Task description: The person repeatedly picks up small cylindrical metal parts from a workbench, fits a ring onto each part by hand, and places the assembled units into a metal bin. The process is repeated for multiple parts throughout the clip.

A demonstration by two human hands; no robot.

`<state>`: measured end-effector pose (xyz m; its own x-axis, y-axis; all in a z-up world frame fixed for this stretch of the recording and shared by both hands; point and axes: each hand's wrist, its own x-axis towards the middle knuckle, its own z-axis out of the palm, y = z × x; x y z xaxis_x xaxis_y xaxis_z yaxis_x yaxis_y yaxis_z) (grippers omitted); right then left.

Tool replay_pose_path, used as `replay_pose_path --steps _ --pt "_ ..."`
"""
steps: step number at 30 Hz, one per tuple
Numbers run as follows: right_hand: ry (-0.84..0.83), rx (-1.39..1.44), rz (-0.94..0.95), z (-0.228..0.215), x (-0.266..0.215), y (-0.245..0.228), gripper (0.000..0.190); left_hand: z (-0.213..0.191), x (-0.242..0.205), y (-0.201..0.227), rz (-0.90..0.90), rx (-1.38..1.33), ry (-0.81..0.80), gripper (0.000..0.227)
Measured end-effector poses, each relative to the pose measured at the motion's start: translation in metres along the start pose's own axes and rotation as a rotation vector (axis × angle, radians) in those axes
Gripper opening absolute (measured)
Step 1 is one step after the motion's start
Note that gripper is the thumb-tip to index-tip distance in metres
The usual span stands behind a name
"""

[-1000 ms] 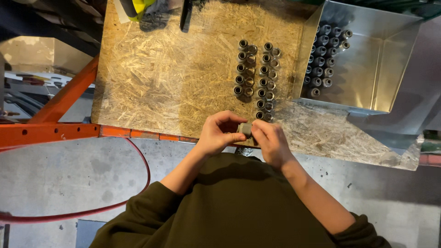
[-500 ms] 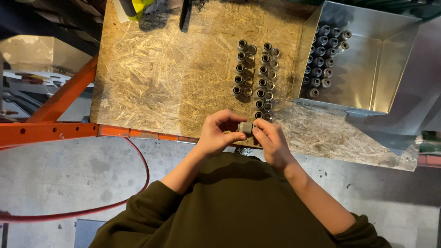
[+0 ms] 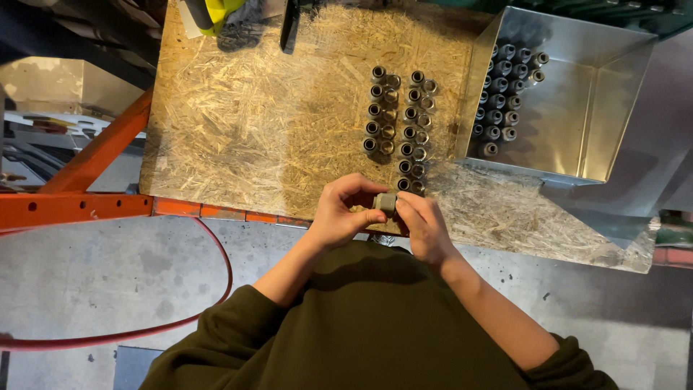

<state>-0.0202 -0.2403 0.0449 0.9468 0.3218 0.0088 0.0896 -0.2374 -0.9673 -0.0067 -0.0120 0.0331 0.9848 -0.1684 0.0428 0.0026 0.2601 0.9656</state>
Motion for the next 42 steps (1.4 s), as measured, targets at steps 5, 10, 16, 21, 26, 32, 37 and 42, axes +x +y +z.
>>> replay_pose_path --steps 5,10,16,21,26,32,37,42 --pt "-0.029 0.121 0.122 -0.004 0.004 0.004 0.054 0.005 0.000 0.007 0.068 0.049 0.014 0.059" --pt "-0.017 -0.251 -0.089 -0.023 0.016 -0.027 0.039 0.002 0.009 -0.013 -0.058 0.118 0.120 0.053" --pt "0.046 -0.462 -0.419 -0.032 0.026 -0.008 0.052 0.017 0.015 -0.020 -0.278 0.270 0.190 0.046" --pt "0.075 -0.494 -0.320 -0.063 0.031 0.046 0.064 0.024 0.024 -0.029 -0.266 0.284 0.057 0.029" --pt "0.461 -0.436 -0.174 -0.172 0.064 0.098 0.047 0.001 0.034 -0.053 -0.376 0.158 0.154 0.026" --pt "0.738 -0.727 0.125 -0.297 0.116 0.191 0.046 -0.047 0.047 -0.097 -0.361 0.220 0.324 0.020" --pt "0.709 -0.732 0.258 -0.336 0.160 0.258 0.049 -0.054 0.050 -0.096 -0.328 0.167 0.452 0.020" --pt "0.608 -0.800 0.466 -0.348 0.182 0.302 0.051 -0.053 0.047 -0.095 -0.313 0.159 0.502 0.020"
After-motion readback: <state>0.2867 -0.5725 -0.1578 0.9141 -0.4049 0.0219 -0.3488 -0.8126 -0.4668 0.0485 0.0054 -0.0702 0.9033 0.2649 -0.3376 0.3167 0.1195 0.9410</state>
